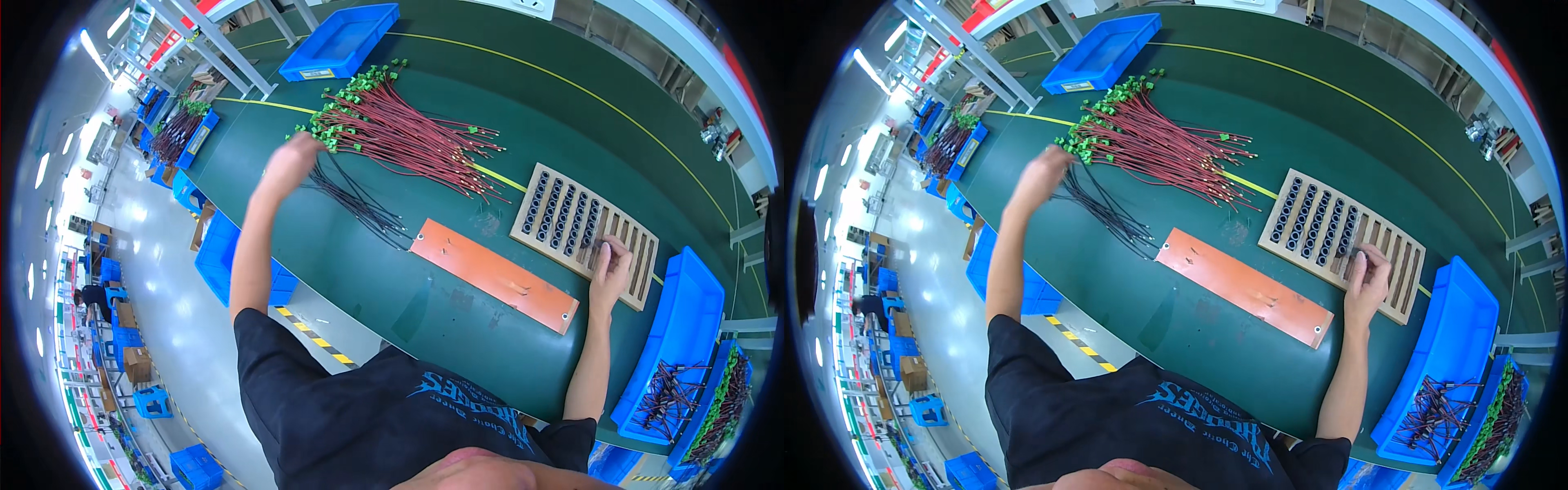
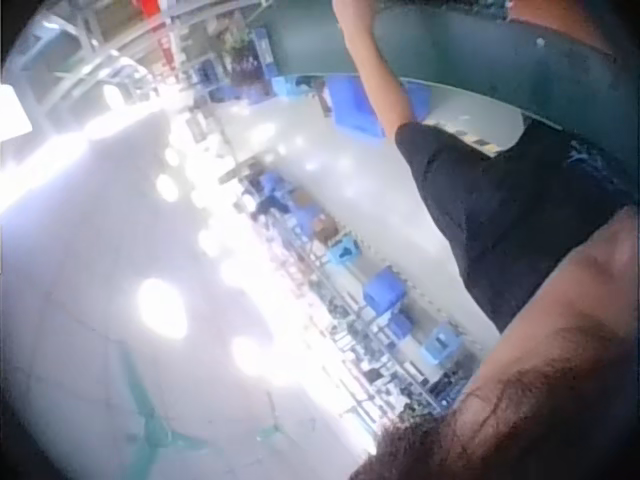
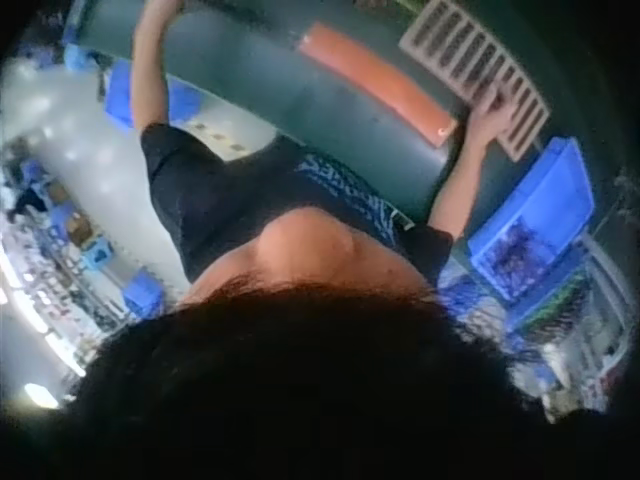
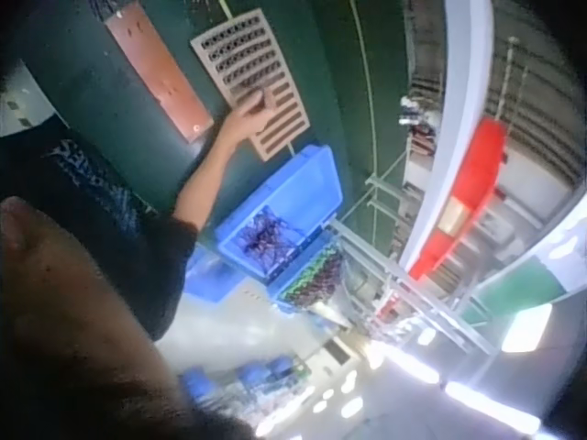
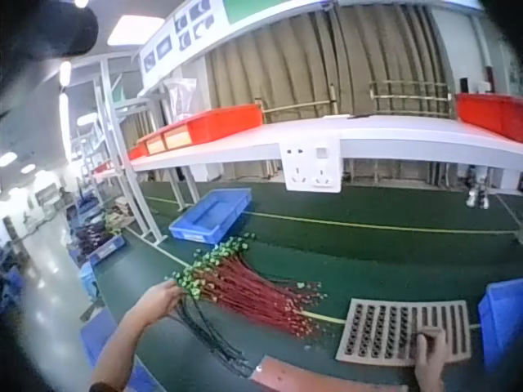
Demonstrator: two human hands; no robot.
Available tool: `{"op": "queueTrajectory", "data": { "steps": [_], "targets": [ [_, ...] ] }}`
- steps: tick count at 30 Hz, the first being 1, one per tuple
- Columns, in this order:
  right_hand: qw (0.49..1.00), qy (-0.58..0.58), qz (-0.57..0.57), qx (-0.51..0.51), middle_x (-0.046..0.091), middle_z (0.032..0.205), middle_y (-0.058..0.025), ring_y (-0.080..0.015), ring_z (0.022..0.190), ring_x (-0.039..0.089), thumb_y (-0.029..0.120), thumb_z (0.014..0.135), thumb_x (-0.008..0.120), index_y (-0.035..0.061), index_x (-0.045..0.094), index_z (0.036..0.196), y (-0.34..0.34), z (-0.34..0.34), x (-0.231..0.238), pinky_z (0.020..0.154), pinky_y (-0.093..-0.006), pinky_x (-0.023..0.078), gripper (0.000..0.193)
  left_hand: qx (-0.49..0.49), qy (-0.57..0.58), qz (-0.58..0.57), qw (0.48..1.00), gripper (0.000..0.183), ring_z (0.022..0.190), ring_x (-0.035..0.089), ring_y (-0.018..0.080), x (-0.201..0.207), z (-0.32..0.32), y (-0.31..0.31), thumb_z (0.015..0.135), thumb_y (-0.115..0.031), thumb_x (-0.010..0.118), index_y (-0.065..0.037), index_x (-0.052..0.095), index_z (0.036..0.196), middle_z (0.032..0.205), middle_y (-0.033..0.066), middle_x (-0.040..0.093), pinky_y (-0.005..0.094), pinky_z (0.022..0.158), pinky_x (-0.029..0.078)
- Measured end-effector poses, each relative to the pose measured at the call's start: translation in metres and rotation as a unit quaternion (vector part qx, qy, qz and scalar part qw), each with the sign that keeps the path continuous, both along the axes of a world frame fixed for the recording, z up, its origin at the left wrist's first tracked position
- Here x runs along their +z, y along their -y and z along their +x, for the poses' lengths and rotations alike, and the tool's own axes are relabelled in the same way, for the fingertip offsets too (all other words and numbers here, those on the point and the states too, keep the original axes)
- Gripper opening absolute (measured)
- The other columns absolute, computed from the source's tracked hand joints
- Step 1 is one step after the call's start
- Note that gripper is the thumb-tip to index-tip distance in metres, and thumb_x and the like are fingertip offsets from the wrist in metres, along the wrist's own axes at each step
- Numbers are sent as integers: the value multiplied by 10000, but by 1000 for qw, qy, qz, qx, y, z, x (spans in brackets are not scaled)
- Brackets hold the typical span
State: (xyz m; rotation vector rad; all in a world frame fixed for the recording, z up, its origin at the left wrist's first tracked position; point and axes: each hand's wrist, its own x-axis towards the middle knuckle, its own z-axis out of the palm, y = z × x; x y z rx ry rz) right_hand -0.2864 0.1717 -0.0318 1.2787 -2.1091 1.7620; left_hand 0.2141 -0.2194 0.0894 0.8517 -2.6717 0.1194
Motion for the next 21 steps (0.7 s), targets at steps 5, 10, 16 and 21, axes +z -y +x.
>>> {"op": "queueTrajectory", "data": {
  "steps": [5,10,16,21],
  "targets": [
    [991,126,-23,22,699,1177,-137,-119,895,667,94,1070,543,-19,540,1168,2,3,2,801,-262,541,149,136,-305,77,939,119,839,729,138,43,105,57,980,-38,637,12,699,1068,895,77,739,285,778,559],
    [984,171,-47,10,689,1071,-88,-89,827,607,121,1084,521,-23,564,1251,-2,-13,-4,752,-239,514,225,177,-482,-17,858,193,864,689,100,81,129,60,968,-106,718,27,755,1103,987,22,752,247,814,537],
    [980,178,-83,17,639,962,-33,-66,755,533,161,1091,524,4,594,1209,-4,-16,-8,674,-212,453,209,19,-378,-9,925,144,798,634,120,112,20,-27,1002,-37,621,20,727,1080,1024,69,740,267,767,521],
    [959,273,-54,58,622,976,-25,-70,764,500,227,1099,498,36,614,1195,-23,17,10,668,-225,410,243,-162,-88,103,977,98,728,666,341,60,-108,-149,952,-58,649,-45,697,1037,857,138,666,415,642,543]
  ]
}}
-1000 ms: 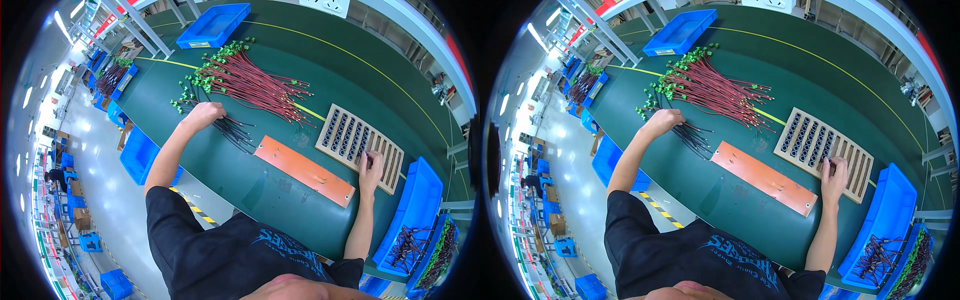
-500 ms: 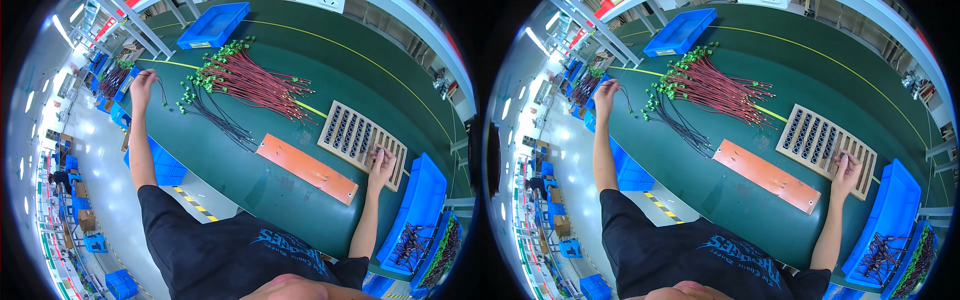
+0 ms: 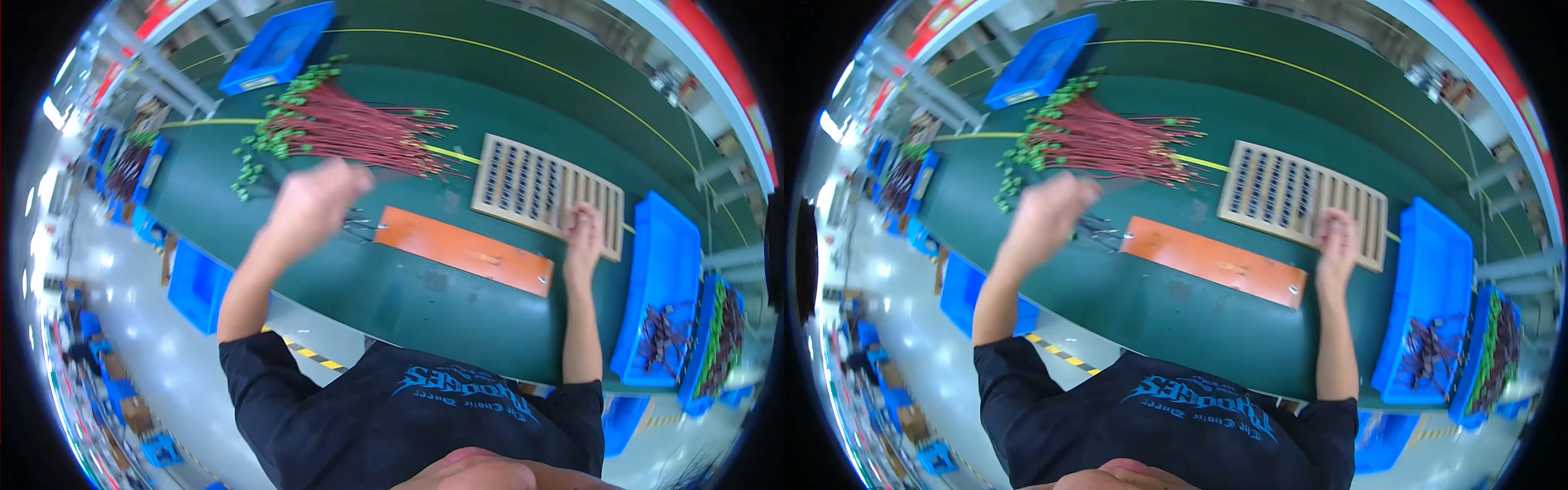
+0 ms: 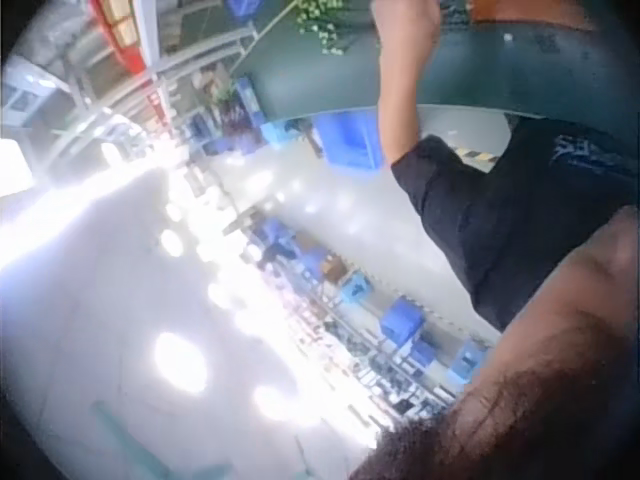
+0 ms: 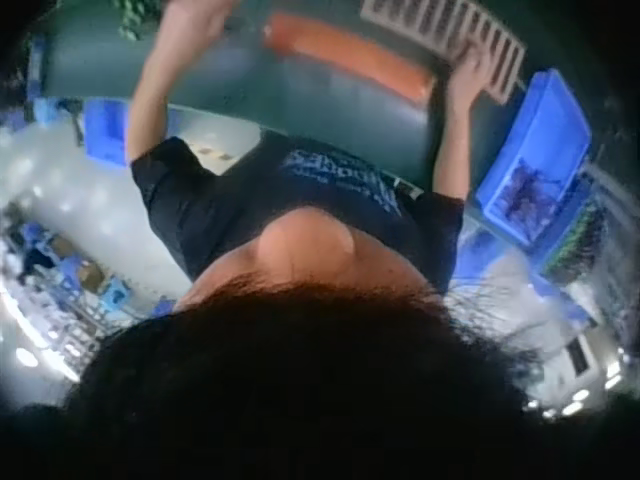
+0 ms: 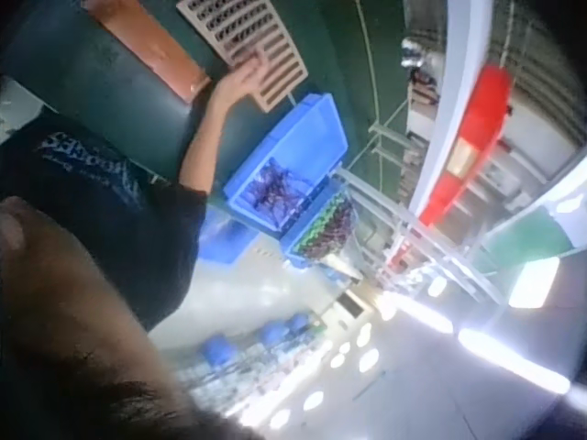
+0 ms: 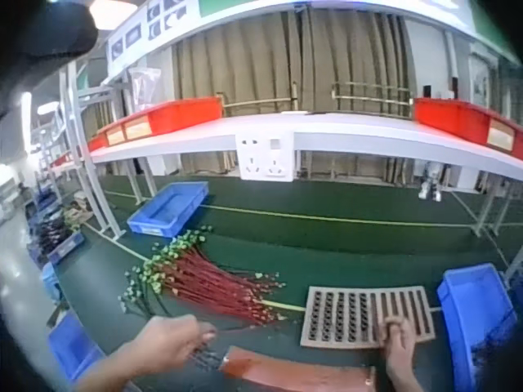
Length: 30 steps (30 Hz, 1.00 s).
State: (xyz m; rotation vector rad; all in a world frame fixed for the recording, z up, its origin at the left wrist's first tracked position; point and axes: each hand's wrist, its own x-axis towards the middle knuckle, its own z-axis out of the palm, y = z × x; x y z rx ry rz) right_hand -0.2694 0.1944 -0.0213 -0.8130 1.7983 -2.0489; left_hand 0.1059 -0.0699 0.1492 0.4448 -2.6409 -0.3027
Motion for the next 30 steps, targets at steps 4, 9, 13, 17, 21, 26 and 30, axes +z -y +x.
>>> {"op": "queueTrajectory", "data": {
  "steps": [4,9,13,17,21,26,30],
  "targets": [
    [989,90,-26,113,606,1014,-27,-74,760,499,162,1082,503,10,646,1270,-25,79,30,688,-227,427,280,-161,-13,199,967,109,775,687,336,-58,-49,-76,972,-70,648,16,698,1018,863,163,682,406,690,535],
    [993,-3,-42,106,617,1042,-64,-108,800,535,120,1076,481,-30,604,1352,-42,113,48,736,-254,464,338,-153,48,360,919,187,802,705,332,-76,-76,-105,996,-119,648,44,705,1067,900,174,714,399,716,542],
    [993,-92,-22,65,659,1018,-87,-127,819,568,88,1062,509,-39,625,1325,-46,117,51,751,-266,478,314,-156,75,386,906,194,773,699,323,-78,-84,-119,998,-124,651,38,713,1086,892,169,717,383,712,545],
    [986,-146,-3,76,649,1024,-105,-115,760,544,46,1064,501,-56,640,1305,-46,114,47,640,-241,454,297,-155,77,399,901,206,718,673,250,-79,-84,-127,1012,-133,635,30,717,1107,849,140,702,358,678,534],
    [990,-103,-16,90,653,1015,-102,-112,755,550,28,1057,511,-55,662,1275,-45,115,44,632,-234,454,278,-159,71,413,894,216,691,668,212,-79,-87,-134,1022,-131,615,28,708,1134,828,132,693,352,656,533],
    [993,-57,18,101,684,966,-92,-151,842,624,49,1027,578,-40,685,1248,-47,122,55,746,-280,507,262,-168,81,414,891,216,700,682,235,-74,-93,-135,1015,-107,607,33,690,1158,843,138,693,368,662,546],
    [986,-132,8,106,677,980,-102,-161,858,630,39,1008,589,-29,672,1280,-47,119,53,746,-285,519,293,-178,75,413,890,226,696,667,217,-69,-99,-138,1015,-81,596,37,680,1189,844,123,680,361,659,544]
  ]
}}
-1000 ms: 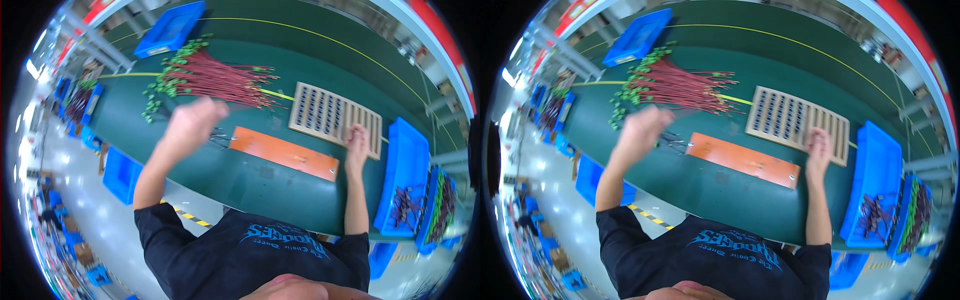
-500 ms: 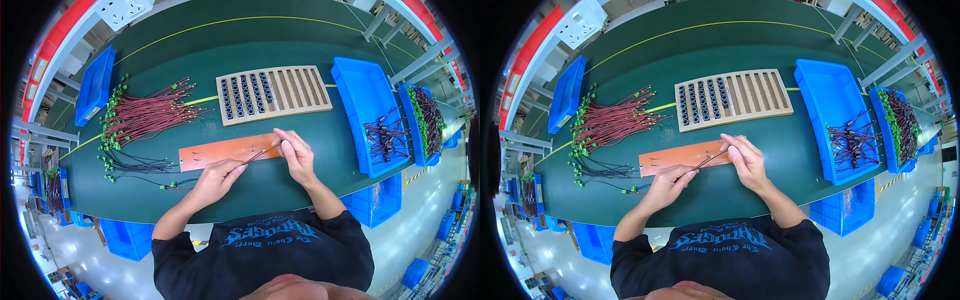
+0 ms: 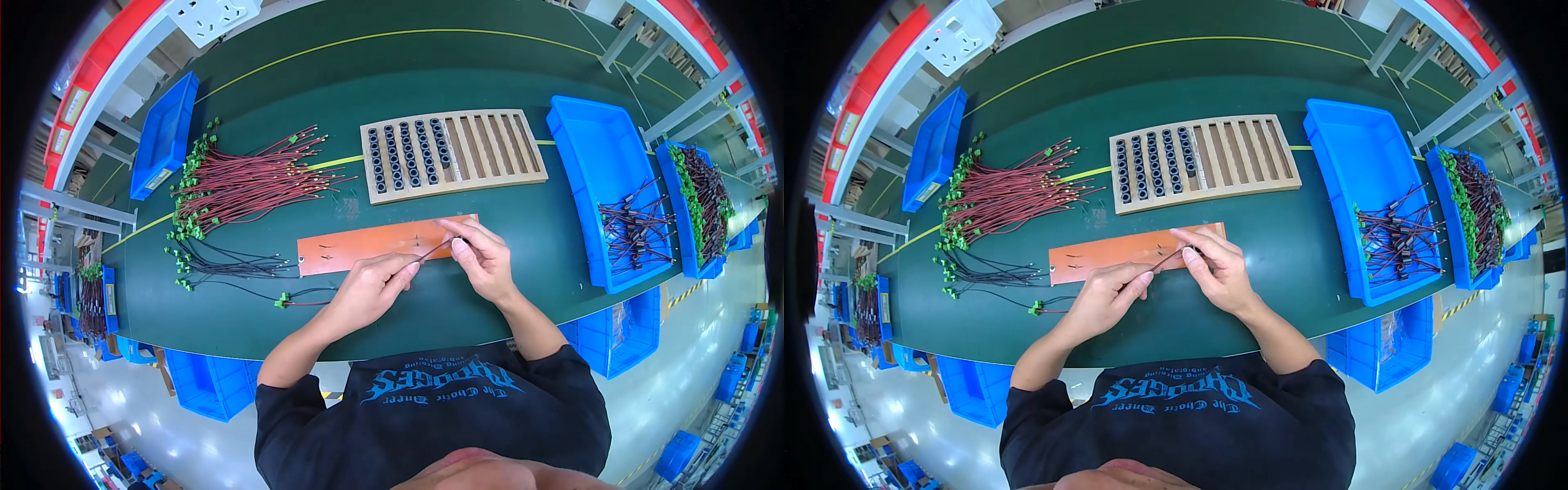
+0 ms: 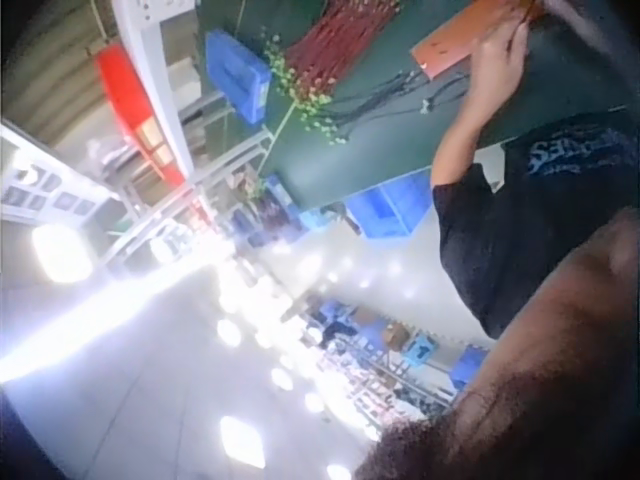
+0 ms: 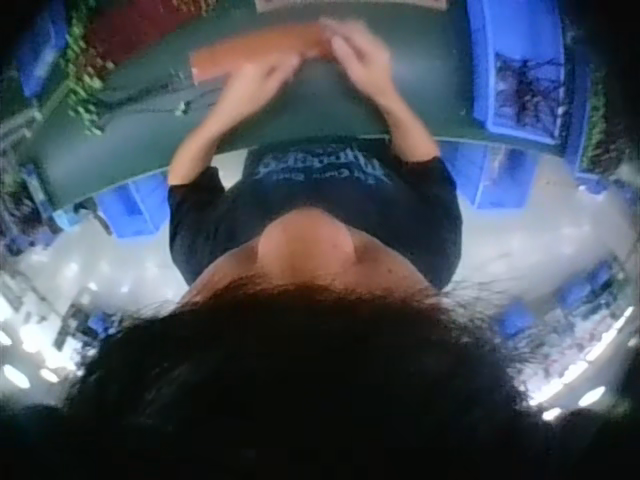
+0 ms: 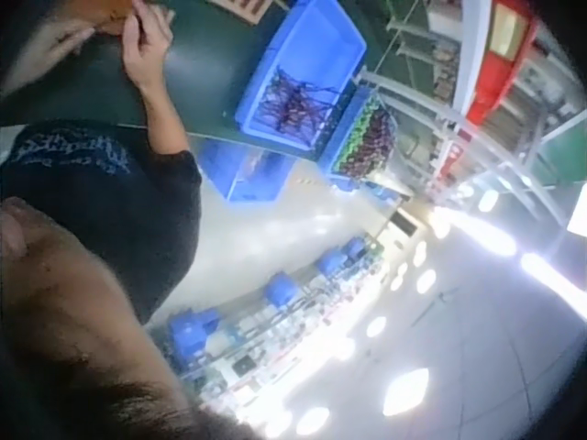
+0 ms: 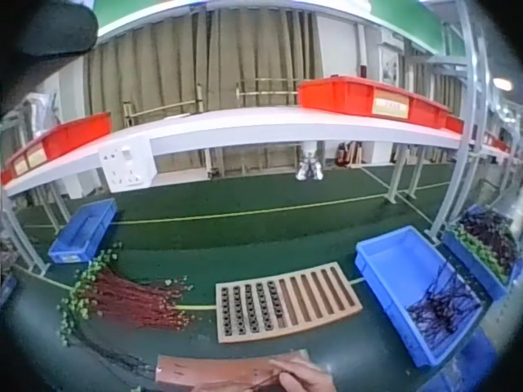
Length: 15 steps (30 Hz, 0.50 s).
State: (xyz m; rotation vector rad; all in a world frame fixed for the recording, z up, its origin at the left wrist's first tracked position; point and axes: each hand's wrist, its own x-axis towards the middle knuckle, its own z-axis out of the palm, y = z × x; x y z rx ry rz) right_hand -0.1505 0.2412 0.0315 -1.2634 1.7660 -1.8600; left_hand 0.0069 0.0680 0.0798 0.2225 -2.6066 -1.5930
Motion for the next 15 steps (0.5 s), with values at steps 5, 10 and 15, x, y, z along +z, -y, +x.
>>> {"op": "queueTrajectory", "data": {
  "steps": [5,10,15],
  "targets": [
    [1000,-4,7,18,684,1033,-121,-180,959,672,42,996,592,-21,644,1319,-1,4,2,811,-318,552,334,2,-7,8,1000,236,681,646,200,0,-4,-3,1022,-74,586,44,676,1205,839,115,672,352,647,536],
    [998,69,-14,-3,701,1131,-143,-186,1037,680,80,1039,552,-8,550,1407,1,4,-1,857,-336,562,379,20,-1,10,1000,237,660,632,192,-2,-6,-3,1037,-111,587,46,682,1188,819,115,666,341,629,520],
    [952,295,-80,34,702,1179,-173,-212,1096,675,249,1107,480,-10,503,1397,0,-7,-6,907,-326,534,390,12,3,23,1000,240,651,629,190,-8,-6,-3,1045,-138,587,45,686,1164,802,115,660,340,620,514]
  ]
}}
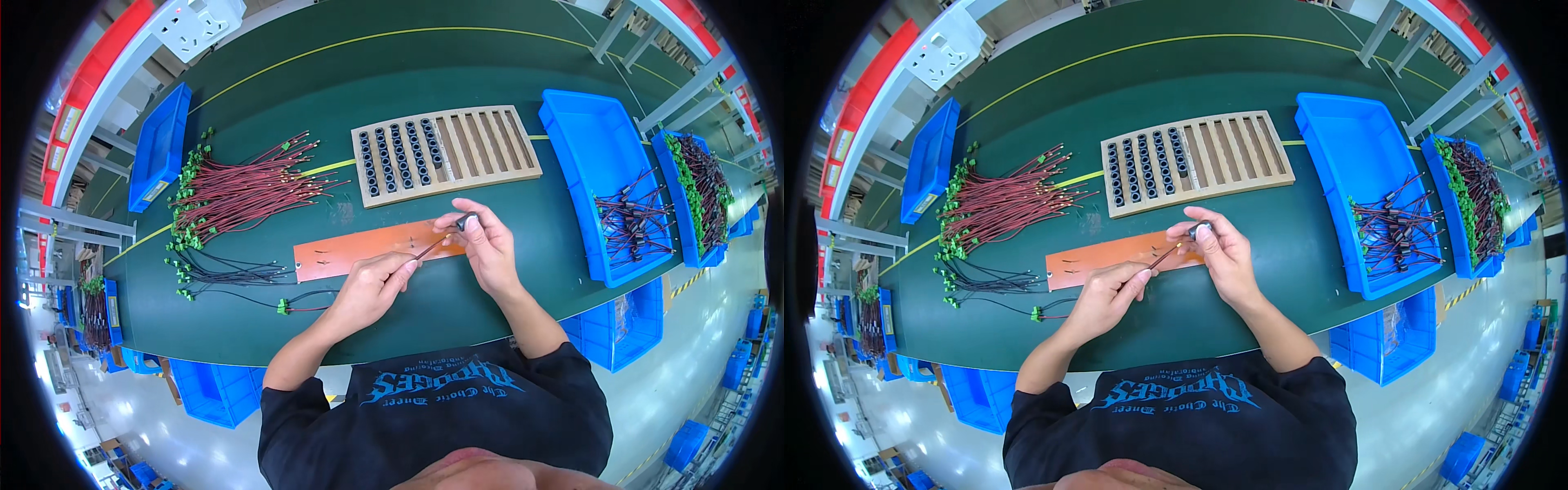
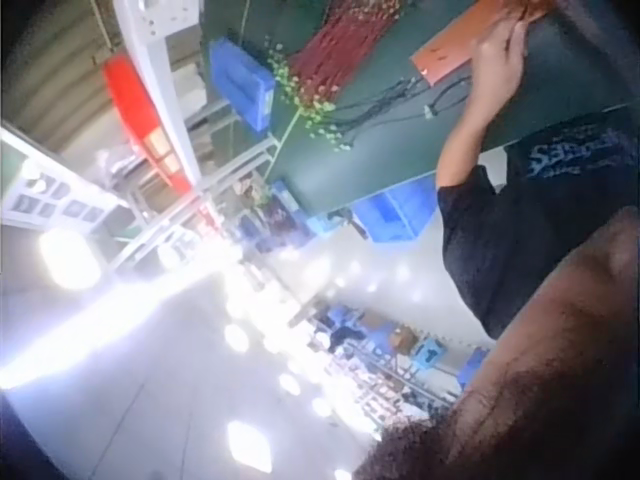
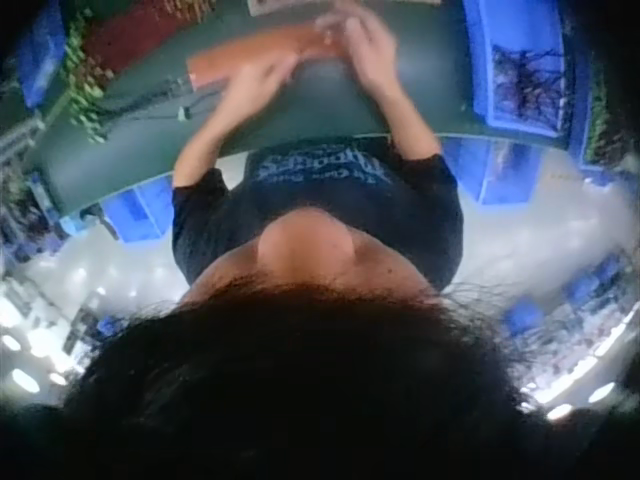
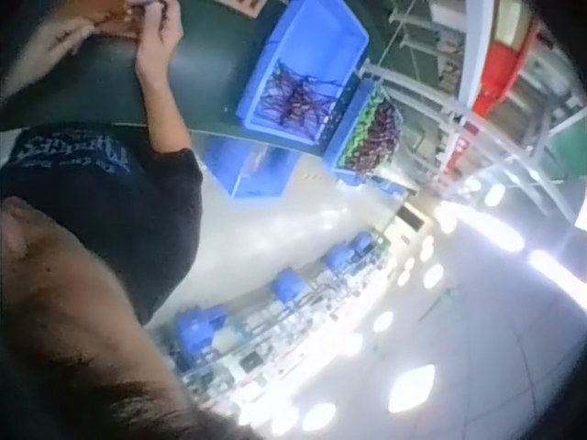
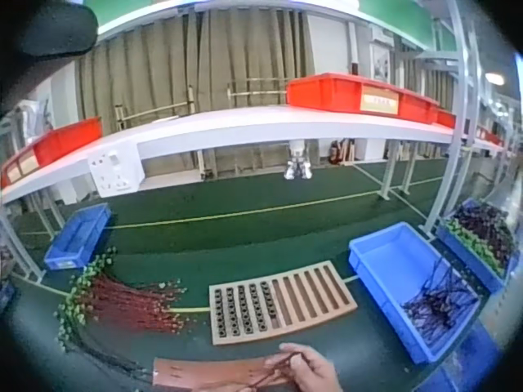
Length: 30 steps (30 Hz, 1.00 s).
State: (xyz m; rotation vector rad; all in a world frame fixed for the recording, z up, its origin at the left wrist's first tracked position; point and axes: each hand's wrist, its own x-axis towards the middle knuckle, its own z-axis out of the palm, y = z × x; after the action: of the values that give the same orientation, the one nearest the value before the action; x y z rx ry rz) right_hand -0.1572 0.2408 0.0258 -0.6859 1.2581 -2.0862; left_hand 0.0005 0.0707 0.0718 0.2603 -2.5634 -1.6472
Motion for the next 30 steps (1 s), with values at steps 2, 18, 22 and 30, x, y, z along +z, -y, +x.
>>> {"op": "queueTrajectory", "data": {
  "steps": [2,18,22,30],
  "targets": [
    [999,34,-11,14,706,1166,-169,-210,1097,674,246,1105,485,-8,502,1404,1,1,2,912,-322,529,393,-3,3,1,1000,237,649,629,191,0,-1,-1,1045,-142,587,44,687,1152,799,115,660,342,619,513],
    [993,-19,6,113,672,1167,-108,-161,1038,626,173,1088,523,23,534,1436,6,22,-5,901,-310,522,380,18,14,14,1000,220,649,590,121,4,-8,-7,1047,-145,590,26,719,1101,790,67,675,303,615,495],
    [996,-46,-26,73,648,1127,-99,-116,888,580,176,1088,526,43,566,1384,5,14,-18,825,-278,504,327,15,19,45,999,226,669,605,124,8,-4,0,1032,-139,612,20,718,1153,864,82,715,300,631,507],
    [991,119,-68,6,634,1064,-107,-124,807,563,182,1083,533,32,557,1338,2,-5,-1,757,-268,493,297,28,58,-48,997,192,644,612,148,1,40,40,1007,-140,639,25,732,1038,739,76,670,321,600,490]
  ]
}}
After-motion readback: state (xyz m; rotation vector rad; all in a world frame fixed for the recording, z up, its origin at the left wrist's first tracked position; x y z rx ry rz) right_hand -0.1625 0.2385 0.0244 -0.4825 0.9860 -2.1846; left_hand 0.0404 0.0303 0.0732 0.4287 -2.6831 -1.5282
